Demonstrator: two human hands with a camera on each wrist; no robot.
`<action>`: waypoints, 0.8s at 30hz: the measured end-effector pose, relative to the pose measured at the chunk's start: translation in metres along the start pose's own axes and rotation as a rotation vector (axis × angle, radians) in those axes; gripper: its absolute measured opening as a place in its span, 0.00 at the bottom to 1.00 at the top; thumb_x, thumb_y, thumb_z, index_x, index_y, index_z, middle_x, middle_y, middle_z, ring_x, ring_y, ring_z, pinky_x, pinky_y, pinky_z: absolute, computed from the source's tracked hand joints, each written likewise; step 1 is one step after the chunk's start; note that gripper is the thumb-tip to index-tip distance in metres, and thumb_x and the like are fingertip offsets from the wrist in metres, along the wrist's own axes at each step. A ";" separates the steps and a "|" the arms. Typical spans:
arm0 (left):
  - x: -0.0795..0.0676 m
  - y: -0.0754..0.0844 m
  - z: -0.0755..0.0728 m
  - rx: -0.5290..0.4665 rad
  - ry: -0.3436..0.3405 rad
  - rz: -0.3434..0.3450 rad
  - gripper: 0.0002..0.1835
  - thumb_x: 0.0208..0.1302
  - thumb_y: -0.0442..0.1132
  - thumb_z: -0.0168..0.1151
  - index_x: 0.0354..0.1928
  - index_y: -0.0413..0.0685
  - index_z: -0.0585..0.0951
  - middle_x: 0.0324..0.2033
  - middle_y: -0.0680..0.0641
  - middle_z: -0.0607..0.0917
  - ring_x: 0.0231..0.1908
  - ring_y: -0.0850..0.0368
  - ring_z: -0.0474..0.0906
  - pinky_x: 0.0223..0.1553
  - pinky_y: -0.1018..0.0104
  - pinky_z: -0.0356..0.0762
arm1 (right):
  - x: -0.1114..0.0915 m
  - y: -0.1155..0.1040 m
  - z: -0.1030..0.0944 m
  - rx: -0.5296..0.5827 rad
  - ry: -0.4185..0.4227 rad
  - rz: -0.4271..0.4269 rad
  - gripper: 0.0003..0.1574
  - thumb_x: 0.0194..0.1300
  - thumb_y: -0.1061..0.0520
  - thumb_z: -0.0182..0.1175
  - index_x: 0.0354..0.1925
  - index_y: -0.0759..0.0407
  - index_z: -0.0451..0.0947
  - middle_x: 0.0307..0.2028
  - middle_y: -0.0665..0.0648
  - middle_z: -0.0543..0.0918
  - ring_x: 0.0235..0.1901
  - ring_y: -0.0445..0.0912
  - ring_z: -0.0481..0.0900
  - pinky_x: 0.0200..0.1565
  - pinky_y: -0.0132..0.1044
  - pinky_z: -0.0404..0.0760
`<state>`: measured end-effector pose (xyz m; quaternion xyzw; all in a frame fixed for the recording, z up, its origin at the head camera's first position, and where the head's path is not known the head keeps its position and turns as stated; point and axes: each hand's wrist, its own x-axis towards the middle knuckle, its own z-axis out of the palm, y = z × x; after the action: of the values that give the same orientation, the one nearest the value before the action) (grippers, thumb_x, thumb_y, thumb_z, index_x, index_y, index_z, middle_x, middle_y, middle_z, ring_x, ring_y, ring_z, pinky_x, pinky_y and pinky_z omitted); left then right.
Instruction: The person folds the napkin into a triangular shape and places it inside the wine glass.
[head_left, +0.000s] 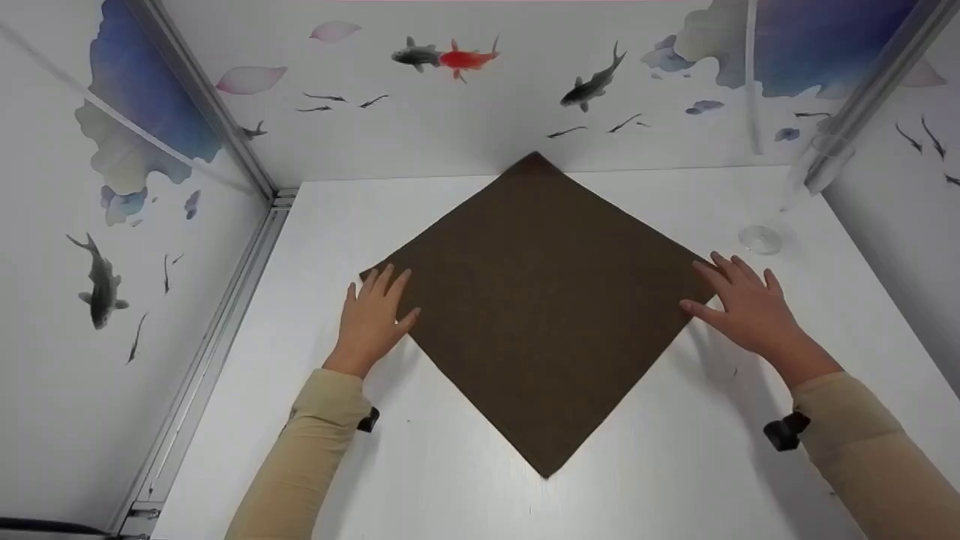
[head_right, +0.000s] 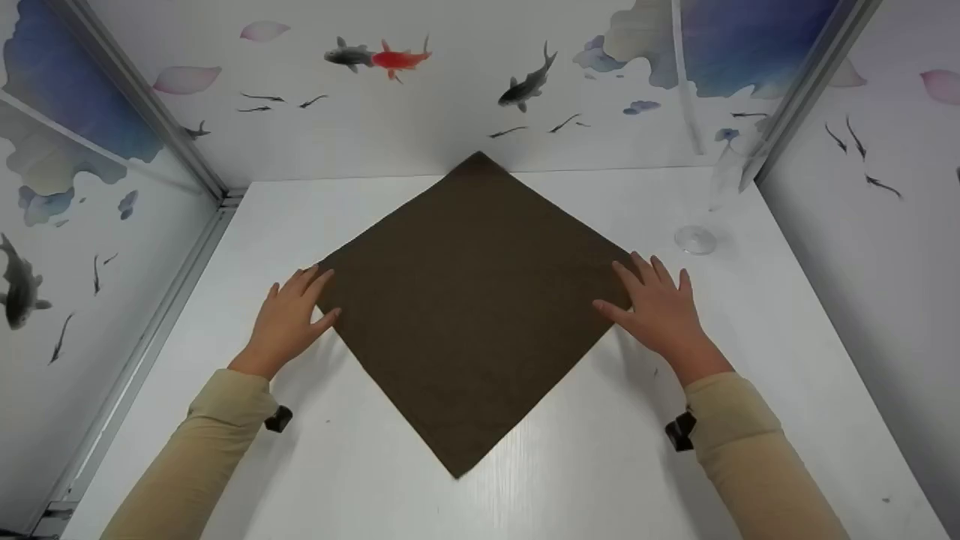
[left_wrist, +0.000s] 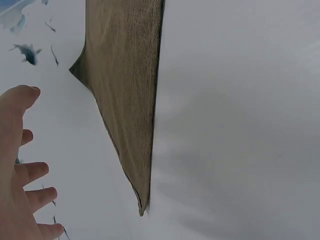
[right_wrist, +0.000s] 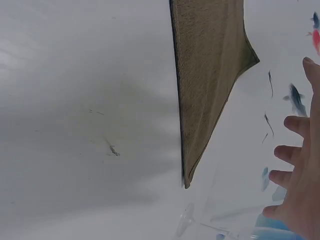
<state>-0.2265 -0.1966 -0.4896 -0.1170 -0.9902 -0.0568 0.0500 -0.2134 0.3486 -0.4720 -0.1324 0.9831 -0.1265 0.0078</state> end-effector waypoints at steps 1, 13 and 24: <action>0.000 0.002 0.000 -0.001 0.002 0.003 0.36 0.69 0.57 0.56 0.73 0.50 0.62 0.71 0.39 0.61 0.70 0.39 0.54 0.66 0.35 0.51 | 0.000 -0.002 0.000 0.005 0.007 -0.007 0.50 0.68 0.30 0.50 0.73 0.61 0.56 0.71 0.71 0.54 0.69 0.69 0.48 0.62 0.73 0.40; -0.005 0.026 -0.005 -0.026 -0.010 0.083 0.33 0.70 0.55 0.55 0.71 0.48 0.66 0.67 0.40 0.68 0.68 0.41 0.61 0.66 0.40 0.53 | 0.001 -0.027 0.004 0.009 0.089 -0.134 0.40 0.69 0.37 0.56 0.65 0.64 0.69 0.65 0.69 0.66 0.64 0.66 0.61 0.60 0.67 0.57; -0.012 0.049 -0.003 -0.007 0.008 0.185 0.27 0.70 0.54 0.56 0.64 0.45 0.74 0.61 0.41 0.76 0.63 0.43 0.69 0.63 0.43 0.62 | -0.009 -0.053 0.017 0.038 0.015 -0.191 0.36 0.68 0.38 0.58 0.61 0.63 0.74 0.60 0.66 0.73 0.60 0.62 0.68 0.60 0.61 0.64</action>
<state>-0.2031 -0.1524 -0.4833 -0.2077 -0.9748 -0.0559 0.0588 -0.1903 0.2976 -0.4751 -0.2244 0.9634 -0.1462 -0.0090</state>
